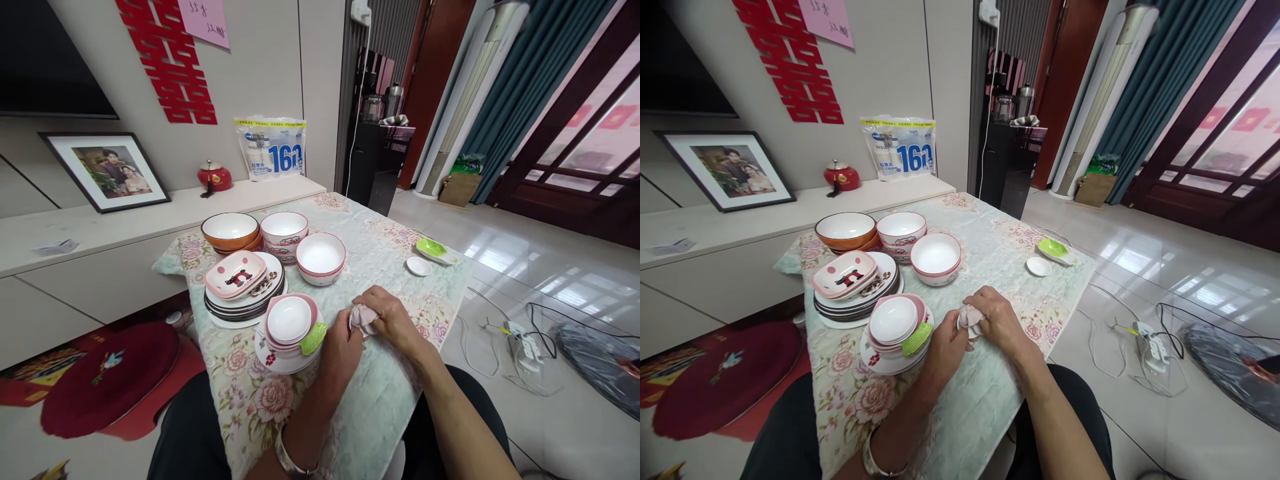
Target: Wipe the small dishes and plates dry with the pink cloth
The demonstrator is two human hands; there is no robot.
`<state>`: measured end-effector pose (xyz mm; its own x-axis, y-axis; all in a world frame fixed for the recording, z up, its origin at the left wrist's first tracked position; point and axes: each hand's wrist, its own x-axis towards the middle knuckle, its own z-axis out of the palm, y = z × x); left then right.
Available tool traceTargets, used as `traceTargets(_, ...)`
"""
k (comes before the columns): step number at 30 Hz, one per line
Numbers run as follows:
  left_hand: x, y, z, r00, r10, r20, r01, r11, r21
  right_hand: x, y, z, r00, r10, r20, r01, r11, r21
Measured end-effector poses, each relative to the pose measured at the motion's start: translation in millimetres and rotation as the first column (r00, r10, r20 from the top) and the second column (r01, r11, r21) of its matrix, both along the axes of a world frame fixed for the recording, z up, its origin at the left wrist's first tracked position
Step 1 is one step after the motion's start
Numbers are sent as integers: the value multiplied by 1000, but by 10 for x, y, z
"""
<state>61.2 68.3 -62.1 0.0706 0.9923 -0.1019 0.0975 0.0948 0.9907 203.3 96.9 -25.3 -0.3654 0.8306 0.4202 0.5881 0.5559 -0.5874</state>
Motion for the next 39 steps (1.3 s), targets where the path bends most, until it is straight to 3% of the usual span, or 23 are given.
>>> traceTargets(2,-14,10,2,999,-35,-1,35,999,-26,0,-27,1,997,49,56,-52,997,54)
traceTargets(5,-9,6,6,997,-15,70,20,998,-60,-57,-13,-76,1000,20,19,-21,997,73)
traceTargets(10,12,-16,8,997,75,2,-75,997,12,-193,71,-215,973,-176,-149,163,982,-100)
traceTargets(14,25,-20,-11,989,149,-9,-148,988,41,-181,69,-147,974,-204,-98,178,957,-229)
traceTargets(17,43,-15,-14,987,118,112,-114,993,-38,-76,40,-59,991,-132,-13,122,945,-302)
traceTargets(20,65,-12,26,918,135,372,-75,982,-171,43,36,-28,948,-292,-127,234,910,-343)
traceTargets(22,76,-15,70,829,191,525,-65,966,-249,89,40,-23,865,-422,-270,337,889,-309)
traceTargets(24,81,-19,114,743,219,632,-41,958,-284,91,27,-1,818,-459,-346,396,887,-239)
traceTargets(28,72,-16,175,625,176,760,17,971,-239,-11,-62,105,895,-405,-187,392,914,-105)
traceTargets(32,55,-3,197,563,136,816,75,974,-214,-139,-119,116,952,-306,-26,302,947,-105)
traceTargets(39,53,-7,80,564,104,819,109,974,-199,-272,-58,-108,916,-398,-42,397,917,-27)
